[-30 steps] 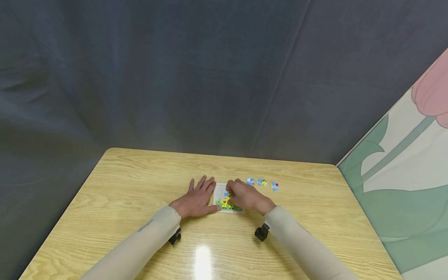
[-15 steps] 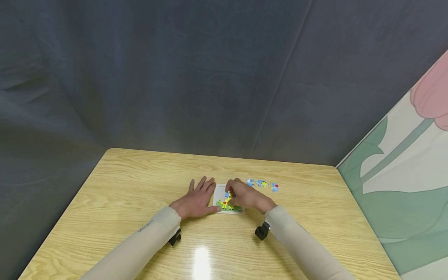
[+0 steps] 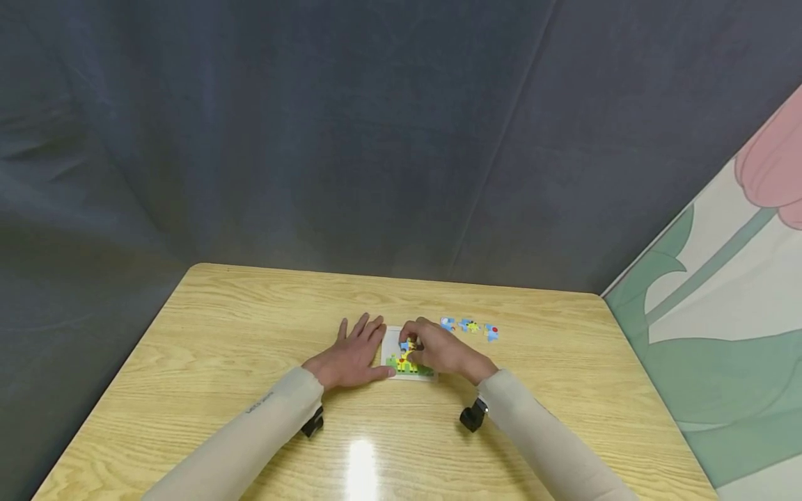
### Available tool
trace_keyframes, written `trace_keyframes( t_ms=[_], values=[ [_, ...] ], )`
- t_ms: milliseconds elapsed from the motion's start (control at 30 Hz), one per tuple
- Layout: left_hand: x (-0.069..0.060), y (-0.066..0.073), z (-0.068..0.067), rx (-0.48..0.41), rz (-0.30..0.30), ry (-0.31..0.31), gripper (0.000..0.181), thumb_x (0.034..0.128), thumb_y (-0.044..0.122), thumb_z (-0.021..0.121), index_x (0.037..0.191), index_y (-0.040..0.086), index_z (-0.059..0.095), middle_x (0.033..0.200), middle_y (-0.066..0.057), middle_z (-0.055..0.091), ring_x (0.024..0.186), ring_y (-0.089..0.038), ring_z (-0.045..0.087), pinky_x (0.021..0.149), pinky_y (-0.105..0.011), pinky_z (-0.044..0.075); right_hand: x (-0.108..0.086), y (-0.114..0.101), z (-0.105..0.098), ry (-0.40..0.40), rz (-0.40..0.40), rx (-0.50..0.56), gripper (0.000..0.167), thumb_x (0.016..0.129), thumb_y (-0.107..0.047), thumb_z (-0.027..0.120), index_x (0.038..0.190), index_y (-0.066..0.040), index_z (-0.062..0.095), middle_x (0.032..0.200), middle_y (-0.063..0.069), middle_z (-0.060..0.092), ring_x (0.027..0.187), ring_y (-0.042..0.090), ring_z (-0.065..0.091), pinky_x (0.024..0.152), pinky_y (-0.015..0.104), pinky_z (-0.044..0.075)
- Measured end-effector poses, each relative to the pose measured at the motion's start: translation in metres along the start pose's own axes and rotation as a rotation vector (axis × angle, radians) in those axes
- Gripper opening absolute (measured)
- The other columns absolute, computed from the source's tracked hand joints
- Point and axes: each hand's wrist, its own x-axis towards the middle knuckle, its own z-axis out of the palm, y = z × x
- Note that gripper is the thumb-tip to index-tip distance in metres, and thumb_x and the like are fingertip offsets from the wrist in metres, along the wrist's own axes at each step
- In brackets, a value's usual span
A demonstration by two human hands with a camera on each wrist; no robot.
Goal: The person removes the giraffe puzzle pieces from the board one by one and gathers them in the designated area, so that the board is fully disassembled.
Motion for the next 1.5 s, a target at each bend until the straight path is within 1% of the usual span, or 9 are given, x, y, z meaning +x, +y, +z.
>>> trace_keyframes(
  t_ms=[100,233,300,467,733,867,1033,1333,1500],
  values=[
    [0.001,0.0,0.001,0.004,-0.002,0.003,0.094,0.1063,0.067,0.048,0.172,0.007,0.018,0.182,-0.011,0.009,0.17,-0.038,0.001,0.132,-0.072,0.006,0.0,0.001,-0.001,0.015,-0.042,0.022,0.013,0.104,-0.003,0.066,0.113,-0.012,0.07,0.102,0.006,0.064,0.083,0.015,0.056,0.071,0.028,0.048],
    [0.001,0.0,0.001,-0.002,0.0,0.002,0.093,0.1065,0.066,0.049,0.172,0.007,0.018,0.182,-0.011,0.009,0.17,-0.038,0.001,0.132,-0.072,0.005,0.0,0.002,-0.002,0.026,-0.052,0.086,0.014,0.108,-0.003,0.059,0.109,-0.011,0.071,0.096,0.005,0.064,0.078,0.013,0.055,0.068,0.025,0.047],
    [0.001,0.0,0.001,-0.001,0.002,0.002,0.093,0.1066,0.065,0.049,0.172,0.007,0.018,0.182,-0.011,0.009,0.17,-0.038,0.001,0.132,-0.072,0.005,0.0,0.003,-0.003,0.033,-0.055,0.106,0.015,0.108,-0.004,0.058,0.109,-0.01,0.071,0.095,0.005,0.064,0.076,0.012,0.054,0.067,0.024,0.047],
    [0.001,0.0,0.002,-0.003,0.0,0.007,0.093,0.1064,0.064,0.051,0.172,0.006,0.019,0.182,-0.012,0.01,0.17,-0.039,0.002,0.132,-0.072,0.005,-0.002,0.006,-0.005,0.047,-0.054,0.137,0.015,0.109,-0.004,0.057,0.11,-0.008,0.071,0.098,0.006,0.064,0.076,0.014,0.055,0.067,0.025,0.047],
    [0.0,0.0,0.003,0.005,0.002,0.004,0.096,0.105,0.067,0.051,0.172,0.005,0.018,0.182,-0.013,0.01,0.17,-0.039,0.003,0.131,-0.072,0.007,-0.011,0.014,-0.013,0.07,-0.009,0.145,0.015,0.108,-0.005,0.058,0.111,-0.009,0.072,0.101,0.006,0.066,0.078,0.013,0.054,0.07,0.026,0.048],
    [0.001,0.0,0.004,0.002,0.005,0.0,0.101,0.1025,0.07,0.054,0.172,0.006,0.016,0.182,-0.013,0.009,0.17,-0.039,0.002,0.131,-0.072,0.006,-0.02,0.019,-0.019,0.083,0.015,0.15,0.014,0.108,-0.006,0.059,0.113,-0.008,0.072,0.103,0.007,0.066,0.074,0.013,0.053,0.068,0.025,0.048],
    [0.001,-0.001,0.003,-0.015,0.009,0.0,0.104,0.1005,0.069,0.058,0.172,0.006,0.016,0.182,-0.013,0.009,0.17,-0.039,0.002,0.131,-0.072,0.005,-0.03,0.026,-0.025,0.102,0.047,0.138,0.014,0.106,-0.006,0.063,0.116,-0.007,0.072,0.104,0.007,0.067,0.073,0.013,0.052,0.065,0.024,0.047],
    [0.0,-0.003,0.005,-0.02,0.015,0.004,0.105,0.1006,0.07,0.058,0.172,0.007,0.014,0.182,-0.011,0.007,0.17,-0.037,0.0,0.131,-0.072,0.004,-0.048,0.042,-0.034,0.135,0.098,0.14,0.015,0.104,-0.004,0.065,0.117,-0.005,0.071,0.109,0.011,0.067,0.07,0.013,0.05,0.062,0.024,0.045],
    [-0.001,-0.003,0.003,-0.031,0.018,0.008,0.104,0.101,0.069,0.058,0.172,0.007,0.014,0.182,-0.011,0.006,0.17,-0.038,-0.001,0.131,-0.072,0.002,-0.056,0.05,-0.04,0.141,0.1,0.156,0.015,0.105,-0.002,0.063,0.118,-0.003,0.07,0.11,0.014,0.067,0.07,0.013,0.05,0.062,0.024,0.046]
  ],
)
